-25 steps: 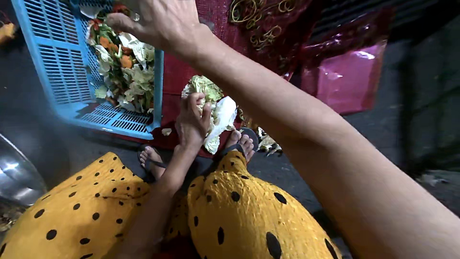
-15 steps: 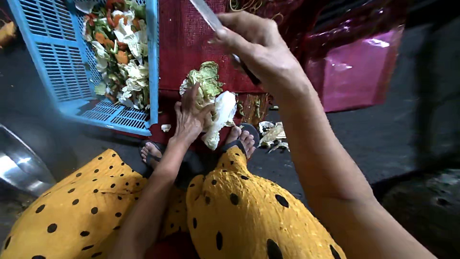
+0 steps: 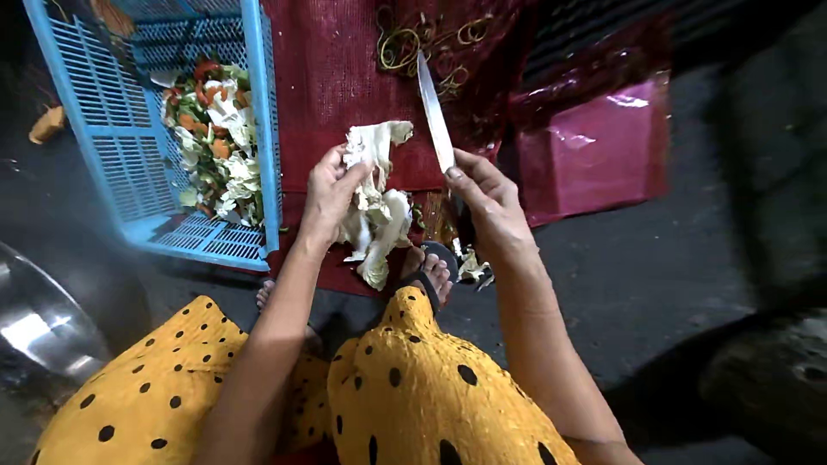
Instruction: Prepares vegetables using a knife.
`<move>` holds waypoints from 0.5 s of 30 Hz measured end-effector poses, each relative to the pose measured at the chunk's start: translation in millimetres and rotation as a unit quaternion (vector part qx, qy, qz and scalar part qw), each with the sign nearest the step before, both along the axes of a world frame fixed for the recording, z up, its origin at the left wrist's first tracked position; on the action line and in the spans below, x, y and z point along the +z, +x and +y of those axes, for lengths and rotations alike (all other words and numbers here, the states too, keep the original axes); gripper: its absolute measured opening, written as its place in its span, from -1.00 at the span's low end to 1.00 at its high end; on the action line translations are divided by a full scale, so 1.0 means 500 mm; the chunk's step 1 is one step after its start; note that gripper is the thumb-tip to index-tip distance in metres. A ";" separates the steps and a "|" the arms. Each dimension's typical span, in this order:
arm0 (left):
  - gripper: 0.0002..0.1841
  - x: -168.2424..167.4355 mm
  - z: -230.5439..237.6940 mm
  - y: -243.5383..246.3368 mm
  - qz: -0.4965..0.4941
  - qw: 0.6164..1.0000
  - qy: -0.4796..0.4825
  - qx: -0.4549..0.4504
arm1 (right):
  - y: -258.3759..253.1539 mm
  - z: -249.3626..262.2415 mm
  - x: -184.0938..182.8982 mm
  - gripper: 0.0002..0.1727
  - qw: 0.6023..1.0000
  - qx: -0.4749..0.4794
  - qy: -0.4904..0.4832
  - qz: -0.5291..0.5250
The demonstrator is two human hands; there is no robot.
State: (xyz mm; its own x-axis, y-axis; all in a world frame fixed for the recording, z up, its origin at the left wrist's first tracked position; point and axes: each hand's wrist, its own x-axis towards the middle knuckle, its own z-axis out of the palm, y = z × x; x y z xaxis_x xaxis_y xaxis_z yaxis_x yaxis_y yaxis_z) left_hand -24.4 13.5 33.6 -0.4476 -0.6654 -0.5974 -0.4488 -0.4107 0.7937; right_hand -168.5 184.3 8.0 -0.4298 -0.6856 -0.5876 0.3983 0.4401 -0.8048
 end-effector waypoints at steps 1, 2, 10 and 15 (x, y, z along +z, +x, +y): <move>-0.71 0.001 -0.001 -0.005 0.002 1.000 0.025 0.008 | 0.001 0.000 0.001 -0.53 1.000 0.003 0.002 -0.002; -0.73 0.004 -0.001 -0.007 0.003 0.999 0.041 0.012 | 0.003 0.000 0.000 -0.54 1.000 0.003 0.003 -0.006; -0.81 0.016 0.006 0.003 -0.003 0.996 0.074 0.047 | 0.017 0.001 0.000 -0.55 1.000 -0.005 0.015 0.010; -0.76 0.004 0.003 0.013 0.002 1.000 -0.003 0.012 | 0.022 0.002 -0.004 -0.52 0.999 -0.009 0.010 0.049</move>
